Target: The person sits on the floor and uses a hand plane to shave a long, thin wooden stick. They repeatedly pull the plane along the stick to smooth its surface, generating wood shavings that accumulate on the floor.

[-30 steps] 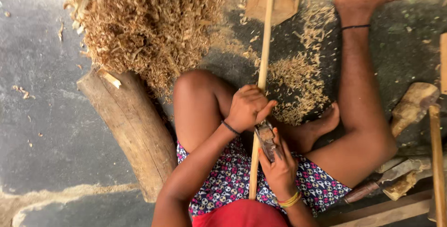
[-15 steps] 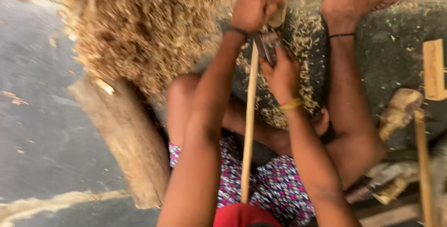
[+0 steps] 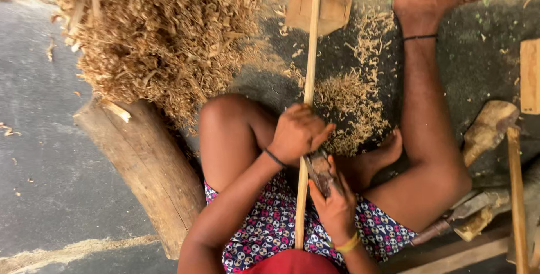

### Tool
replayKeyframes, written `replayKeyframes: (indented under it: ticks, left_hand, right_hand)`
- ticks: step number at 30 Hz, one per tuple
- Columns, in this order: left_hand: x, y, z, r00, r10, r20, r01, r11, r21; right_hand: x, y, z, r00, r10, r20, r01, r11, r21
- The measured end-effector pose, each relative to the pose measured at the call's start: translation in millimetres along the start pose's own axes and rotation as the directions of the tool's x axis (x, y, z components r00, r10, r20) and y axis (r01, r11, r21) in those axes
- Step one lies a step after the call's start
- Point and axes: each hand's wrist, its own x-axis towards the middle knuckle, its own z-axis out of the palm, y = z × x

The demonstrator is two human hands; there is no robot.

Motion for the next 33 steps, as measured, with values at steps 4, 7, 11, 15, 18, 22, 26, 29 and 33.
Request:
replayKeyframes:
  ticks: [4,7,11,15,18,22,26,29,33]
  left_hand:
    - [40,-51,6,0.99,0.129,-0.054,-0.126,0.991,0.055]
    - [80,-109,28,0.979,0.181,-0.099,-0.17,0.979,0.111]
    - [162,-187,73,0.995,-0.084,0.061,0.067,0.969,0.236]
    - [201,-197,52,0.992,0.027,-0.12,0.009,0.958,0.288]
    - [183,-175,47,0.996,0.024,-0.081,0.0,0.96,0.28]
    - [99,-106,37,0.976,0.216,0.005,-0.208,0.934,0.291]
    - [27,-27,18,0.997,0.077,-0.01,-0.077,0.997,0.031]
    - [22,-26,8,0.998,0.028,-0.048,-0.028,1.0,-0.002]
    - [51,-64,15,0.994,0.068,-0.085,-0.061,0.995,0.08]
  right_hand:
    - [59,13,11,0.998,-0.052,-0.022,0.052,0.999,-0.007]
    - [116,26,18,0.998,-0.044,-0.039,0.045,0.999,0.021]
    - [193,44,26,0.972,-0.177,-0.153,0.196,0.973,0.122]
    - [237,45,30,0.982,-0.148,-0.117,0.156,0.986,0.062]
    - [215,43,21,0.976,-0.182,-0.123,0.196,0.975,0.109]
    - [116,32,17,0.995,0.102,0.003,-0.101,0.984,0.145]
    - [29,12,11,0.994,-0.054,-0.095,0.061,0.995,0.081]
    - [30,16,6,0.998,0.059,0.03,-0.061,0.996,0.072]
    - [80,25,7,0.998,-0.064,-0.006,0.064,0.998,-0.025]
